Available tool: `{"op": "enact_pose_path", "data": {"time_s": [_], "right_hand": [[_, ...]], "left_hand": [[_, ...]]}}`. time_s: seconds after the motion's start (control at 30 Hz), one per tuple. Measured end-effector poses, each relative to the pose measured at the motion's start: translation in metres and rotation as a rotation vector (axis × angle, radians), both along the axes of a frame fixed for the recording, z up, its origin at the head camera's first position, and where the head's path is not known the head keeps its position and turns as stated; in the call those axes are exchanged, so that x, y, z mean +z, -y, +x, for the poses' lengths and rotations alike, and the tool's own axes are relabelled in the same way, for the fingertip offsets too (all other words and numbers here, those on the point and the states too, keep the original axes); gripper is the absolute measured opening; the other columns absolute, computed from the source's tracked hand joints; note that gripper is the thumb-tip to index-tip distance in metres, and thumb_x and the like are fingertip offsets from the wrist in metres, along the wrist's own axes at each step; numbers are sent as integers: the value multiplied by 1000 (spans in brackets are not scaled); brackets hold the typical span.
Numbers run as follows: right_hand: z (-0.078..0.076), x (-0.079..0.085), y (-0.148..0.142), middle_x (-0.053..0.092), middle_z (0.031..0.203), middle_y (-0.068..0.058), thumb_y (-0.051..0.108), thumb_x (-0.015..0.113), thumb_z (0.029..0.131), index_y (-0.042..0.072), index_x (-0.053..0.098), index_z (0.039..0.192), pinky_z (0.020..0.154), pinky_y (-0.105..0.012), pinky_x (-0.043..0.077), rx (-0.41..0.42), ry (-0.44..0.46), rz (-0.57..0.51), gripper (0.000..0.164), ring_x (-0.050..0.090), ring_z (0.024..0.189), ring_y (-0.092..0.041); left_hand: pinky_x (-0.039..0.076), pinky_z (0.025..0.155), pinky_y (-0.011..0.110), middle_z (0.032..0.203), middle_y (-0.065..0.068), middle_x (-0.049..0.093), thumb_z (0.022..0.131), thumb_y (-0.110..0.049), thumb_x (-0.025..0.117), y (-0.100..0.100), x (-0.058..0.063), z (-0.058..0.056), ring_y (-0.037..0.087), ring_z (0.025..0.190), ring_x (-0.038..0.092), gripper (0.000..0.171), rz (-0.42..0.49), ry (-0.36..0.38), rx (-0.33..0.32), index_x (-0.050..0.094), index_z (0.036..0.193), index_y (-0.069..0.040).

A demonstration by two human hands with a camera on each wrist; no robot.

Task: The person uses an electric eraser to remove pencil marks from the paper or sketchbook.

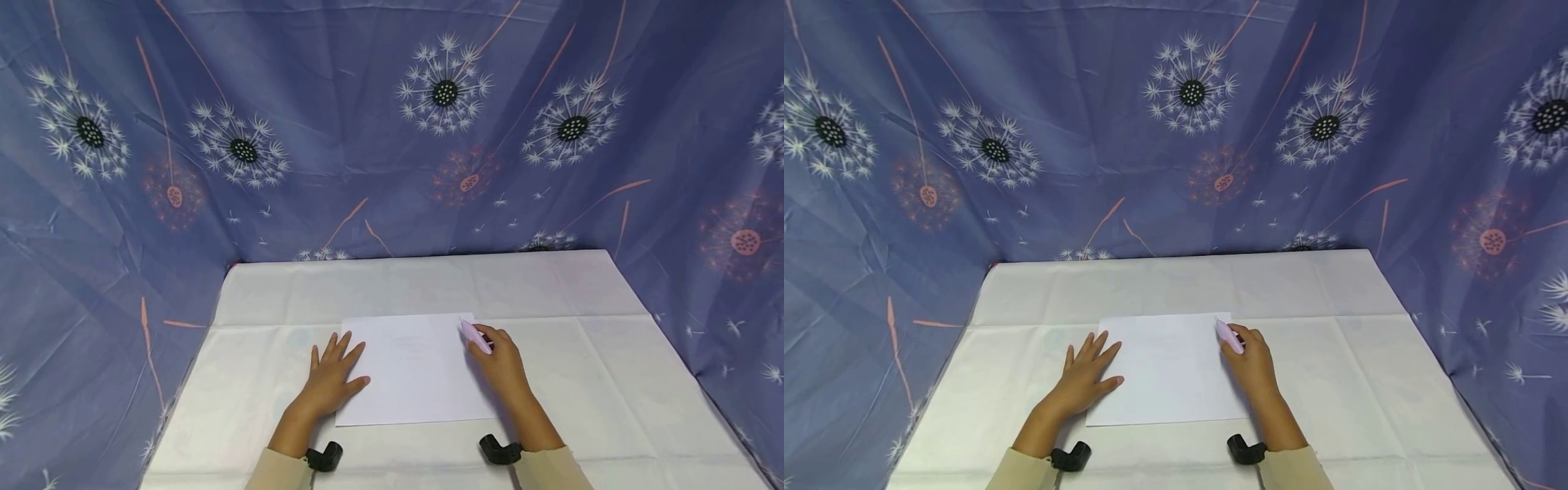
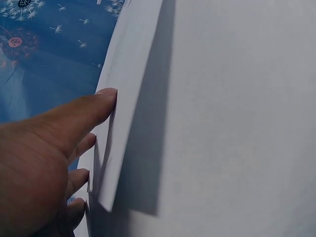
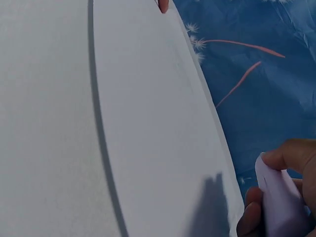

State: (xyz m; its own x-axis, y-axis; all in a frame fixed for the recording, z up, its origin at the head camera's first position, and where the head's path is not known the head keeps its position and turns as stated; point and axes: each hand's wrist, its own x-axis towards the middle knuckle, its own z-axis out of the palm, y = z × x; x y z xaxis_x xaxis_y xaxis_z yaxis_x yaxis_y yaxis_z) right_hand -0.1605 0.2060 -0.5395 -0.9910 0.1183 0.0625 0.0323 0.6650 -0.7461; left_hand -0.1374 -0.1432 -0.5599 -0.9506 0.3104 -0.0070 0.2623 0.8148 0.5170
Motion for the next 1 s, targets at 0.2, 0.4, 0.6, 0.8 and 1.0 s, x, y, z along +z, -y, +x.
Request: {"op": "enact_pose_path", "data": {"time_s": [0.2, 0.4, 0.6, 0.8, 1.0], "right_hand": [[-5, -4, -9, 68, 103, -19, 20, 69, 93, 3, 66, 132, 75, -34, 48, -38, -9, 77, 42, 63, 87, -28], [-6, -7, -15, 71, 101, -21, 24, 67, 95, 0, 65, 130, 72, -43, 51, -43, 29, 143, 43, 67, 86, -30], [-6, -7, -18, 68, 106, -25, 23, 67, 94, -6, 63, 123, 77, -48, 52, -61, 54, 139, 41, 67, 88, -34], [-5, -7, -18, 62, 101, -23, 23, 67, 94, -9, 64, 121, 75, -46, 50, -56, 79, 176, 41, 61, 83, -29], [-4, -6, -16, 63, 94, -19, 27, 67, 94, -7, 66, 119, 69, -40, 48, -48, 77, 199, 42, 58, 77, -25]], "left_hand": [[-1, 118, 74, 167, 18, 24, 93, -42, 70, 6, 1, -2, 46, 156, 10, 70, 8, 26, 11, 46, 153, -15], [-4, 117, 75, 168, 18, 23, 94, -41, 69, 12, 1, -6, 45, 157, 8, 70, 9, 50, 26, 45, 154, -14], [-3, 117, 76, 167, 19, 24, 94, -38, 70, 18, 2, -8, 46, 156, 10, 68, 4, 52, 42, 46, 153, -12], [-5, 118, 74, 168, 18, 21, 95, -36, 68, 20, 3, -8, 45, 157, 8, 68, 11, 83, 44, 43, 154, -11], [-7, 118, 73, 169, 17, 19, 95, -36, 66, 20, 1, -9, 44, 157, 6, 68, 18, 88, 52, 42, 155, -12]]}}
